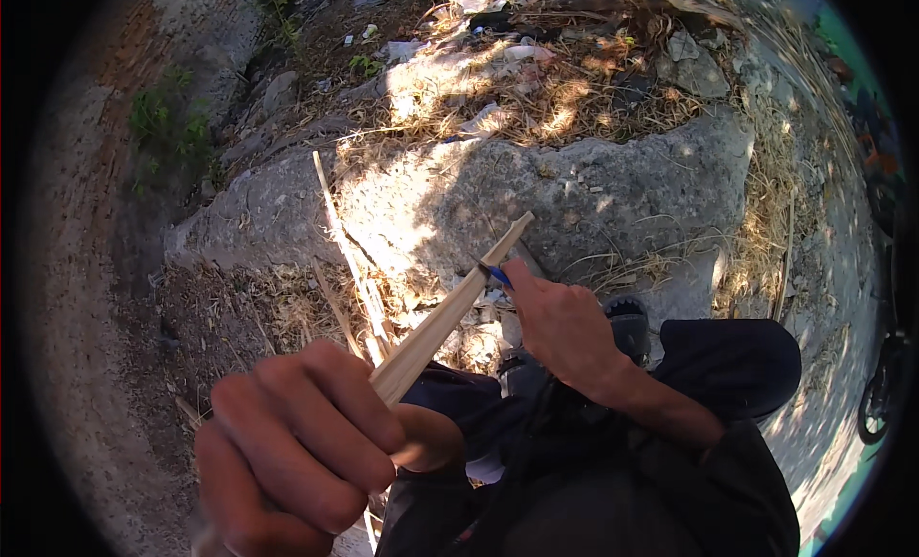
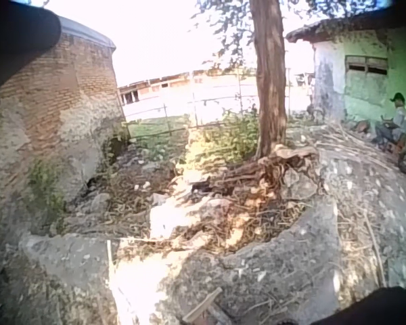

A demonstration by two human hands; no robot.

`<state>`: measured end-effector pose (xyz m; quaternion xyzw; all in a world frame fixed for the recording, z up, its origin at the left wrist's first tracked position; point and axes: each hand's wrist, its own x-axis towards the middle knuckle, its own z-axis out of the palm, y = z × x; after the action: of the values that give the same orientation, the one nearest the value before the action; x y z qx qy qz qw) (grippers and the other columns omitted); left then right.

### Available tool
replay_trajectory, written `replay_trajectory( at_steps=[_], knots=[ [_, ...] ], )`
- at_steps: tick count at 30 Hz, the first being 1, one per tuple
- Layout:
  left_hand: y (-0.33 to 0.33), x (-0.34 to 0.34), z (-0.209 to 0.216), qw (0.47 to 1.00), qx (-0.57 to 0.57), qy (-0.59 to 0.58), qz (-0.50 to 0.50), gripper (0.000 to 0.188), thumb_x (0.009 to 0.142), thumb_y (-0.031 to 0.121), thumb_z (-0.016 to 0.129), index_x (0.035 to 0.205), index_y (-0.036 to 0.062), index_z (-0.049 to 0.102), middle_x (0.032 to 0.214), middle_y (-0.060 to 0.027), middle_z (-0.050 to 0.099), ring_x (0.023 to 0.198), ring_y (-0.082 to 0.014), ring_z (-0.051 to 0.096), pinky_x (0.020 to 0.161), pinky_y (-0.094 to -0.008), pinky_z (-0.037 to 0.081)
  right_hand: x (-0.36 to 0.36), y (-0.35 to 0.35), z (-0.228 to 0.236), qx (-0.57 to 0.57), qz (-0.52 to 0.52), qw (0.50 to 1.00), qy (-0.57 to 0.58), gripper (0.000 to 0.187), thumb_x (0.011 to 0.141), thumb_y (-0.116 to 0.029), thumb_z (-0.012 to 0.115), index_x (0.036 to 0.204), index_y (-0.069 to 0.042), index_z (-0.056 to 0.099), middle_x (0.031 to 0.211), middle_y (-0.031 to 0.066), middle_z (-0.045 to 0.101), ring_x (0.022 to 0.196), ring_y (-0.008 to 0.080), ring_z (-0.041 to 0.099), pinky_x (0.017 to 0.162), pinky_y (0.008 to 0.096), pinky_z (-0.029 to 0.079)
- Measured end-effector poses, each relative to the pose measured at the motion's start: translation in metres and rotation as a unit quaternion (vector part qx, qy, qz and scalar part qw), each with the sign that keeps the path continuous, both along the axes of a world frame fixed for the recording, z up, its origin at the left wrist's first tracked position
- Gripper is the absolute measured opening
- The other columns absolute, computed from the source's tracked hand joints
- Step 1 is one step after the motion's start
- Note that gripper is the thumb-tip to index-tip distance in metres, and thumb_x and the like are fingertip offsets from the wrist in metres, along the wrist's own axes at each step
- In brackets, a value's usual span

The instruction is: The person shaves a thin strip of bamboo with a utility knife, removing small shavings to smooth and shape the piece.

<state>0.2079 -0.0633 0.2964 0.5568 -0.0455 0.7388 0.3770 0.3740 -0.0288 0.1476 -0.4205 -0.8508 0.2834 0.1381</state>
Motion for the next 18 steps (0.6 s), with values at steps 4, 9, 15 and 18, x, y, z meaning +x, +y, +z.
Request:
replay_trajectory(
  at_steps=[4,9,15,18],
  knots=[
    [0.000,0.000,-0.004,1.000,-0.015,-0.003,0.021,0.057,0.102,0.044,0.069,0.059,0.0158,0.043,0.040,0.0071,0.033,0.030,-0.0013,0.025,0.029,-0.0192,0.019,0.003,0.001,-0.003,0.004,-0.009,1.000,0.005,0.015,0.105,-0.016,0.057,0.117,-0.007,0.053,0.076,0.0149,0.068,0.069,0.0388,0.069,0.056,0.0493,0.052],
    [-0.002,-0.006,-0.001,0.999,-0.009,0.022,0.023,0.057,0.101,0.050,0.068,0.060,0.0168,0.044,0.040,0.0077,0.034,0.030,-0.0017,0.026,0.028,-0.0189,0.022,0.000,0.000,-0.002,0.010,-0.003,1.000,-0.013,0.016,0.106,-0.017,0.057,0.118,-0.008,0.052,0.077,0.0145,0.068,0.068,0.0384,0.070,0.055,0.0486,0.053],
    [-0.004,-0.008,-0.001,0.998,-0.012,0.036,0.048,0.058,0.100,0.057,0.066,0.062,0.0174,0.045,0.040,0.0079,0.036,0.030,-0.0020,0.027,0.028,-0.0193,0.024,0.001,0.001,0.003,0.038,0.010,0.999,-0.006,0.025,0.092,-0.001,0.057,0.115,-0.005,0.048,0.073,0.0142,0.068,0.064,0.0392,0.071,0.052,0.0496,0.056],
    [-0.008,-0.016,-0.002,0.996,-0.025,0.069,0.058,0.058,0.099,0.059,0.065,0.063,0.0175,0.046,0.041,0.0081,0.036,0.030,-0.0021,0.028,0.029,-0.0195,0.026,-0.001,0.001,-0.001,0.046,0.014,0.999,-0.017,0.025,0.093,-0.002,0.057,0.116,-0.005,0.048,0.073,0.0143,0.067,0.064,0.0394,0.071,0.052,0.0497,0.056]
  ],
)
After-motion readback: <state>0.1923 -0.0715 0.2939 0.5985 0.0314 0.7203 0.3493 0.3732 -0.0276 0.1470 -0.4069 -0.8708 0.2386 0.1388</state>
